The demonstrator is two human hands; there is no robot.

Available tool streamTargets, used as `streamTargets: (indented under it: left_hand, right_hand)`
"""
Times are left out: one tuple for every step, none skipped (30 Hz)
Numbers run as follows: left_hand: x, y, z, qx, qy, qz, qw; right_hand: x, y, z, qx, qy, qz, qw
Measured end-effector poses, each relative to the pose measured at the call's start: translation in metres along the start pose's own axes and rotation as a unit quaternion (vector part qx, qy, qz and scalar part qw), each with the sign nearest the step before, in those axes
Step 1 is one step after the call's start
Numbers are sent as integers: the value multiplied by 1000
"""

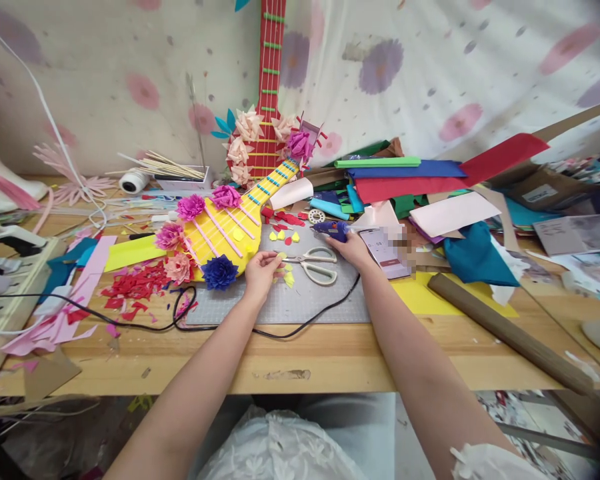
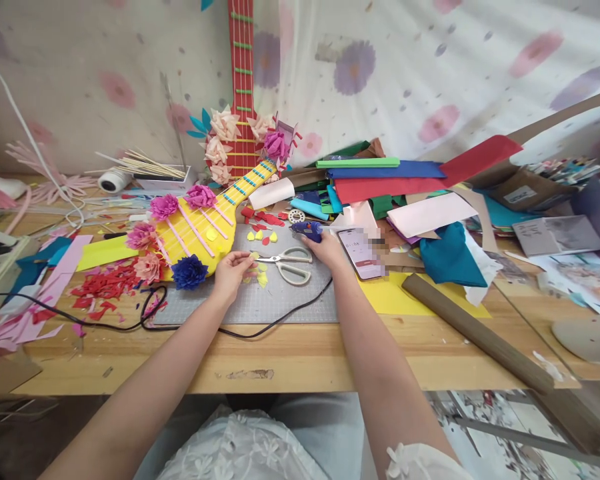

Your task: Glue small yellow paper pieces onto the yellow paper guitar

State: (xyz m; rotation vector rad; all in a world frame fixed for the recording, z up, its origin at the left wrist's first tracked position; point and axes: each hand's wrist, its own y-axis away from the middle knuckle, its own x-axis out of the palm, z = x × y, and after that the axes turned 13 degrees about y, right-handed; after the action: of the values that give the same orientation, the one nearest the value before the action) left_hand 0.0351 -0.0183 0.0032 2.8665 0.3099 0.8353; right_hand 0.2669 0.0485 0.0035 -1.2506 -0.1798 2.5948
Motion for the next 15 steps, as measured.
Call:
streamTargets:
  left_hand:
    - [0,0,1,1,-1,-6,1000]
    - [1,-1,2,3,-2,-12,1000]
    - [1,-2,3,6,-3,-18,1000]
    - [2,-2,4,10,-4,-25,1000]
    - [2,-3,5,15,-5,-31,999]
    - [3,-3,5,20,-8,-36,999]
    - [3,-4,6,24,-12,-40,999]
    - [4,-4,7,28,-16,-43,999]
    - [4,-4,7,30,-19,-45,998]
    - [4,-4,8,32,-20,-46,998]
    - [4,-4,8,34,-20,-47,998]
    - [4,-4,8,36,-18,-47,998]
    - [3,-3,9,37,-16,-47,998]
    - [3,-3,9,39,-13,-48,998]
    - [3,-3,9,42,-11,-49,998]
  right_hand:
    - [-1,3,3,29,-4,-7,1000]
    - [-3,8,7,52,-23,-4,998]
    - [-6,13,10,64,-56,6,996]
    - [-10,20,14,61,-97,28,993]
    - [-13,27,17,50,-129,61,988]
    - [-17,34,19,38,-146,94,984]
    - [-19,41,22,28,-151,125,980]
    - [-21,47,24,20,-151,147,977]
    - [-22,52,26,14,-148,163,975]
    - [-22,56,28,6,-144,173,974]
    - [-21,59,30,-5,-141,178,974]
    - [-20,61,31,-19,-137,182,974]
    - [-19,63,33,-34,-131,186,973]
    - [-18,64,35,-48,-126,192,972]
    - [-18,64,36,-59,-122,198,971]
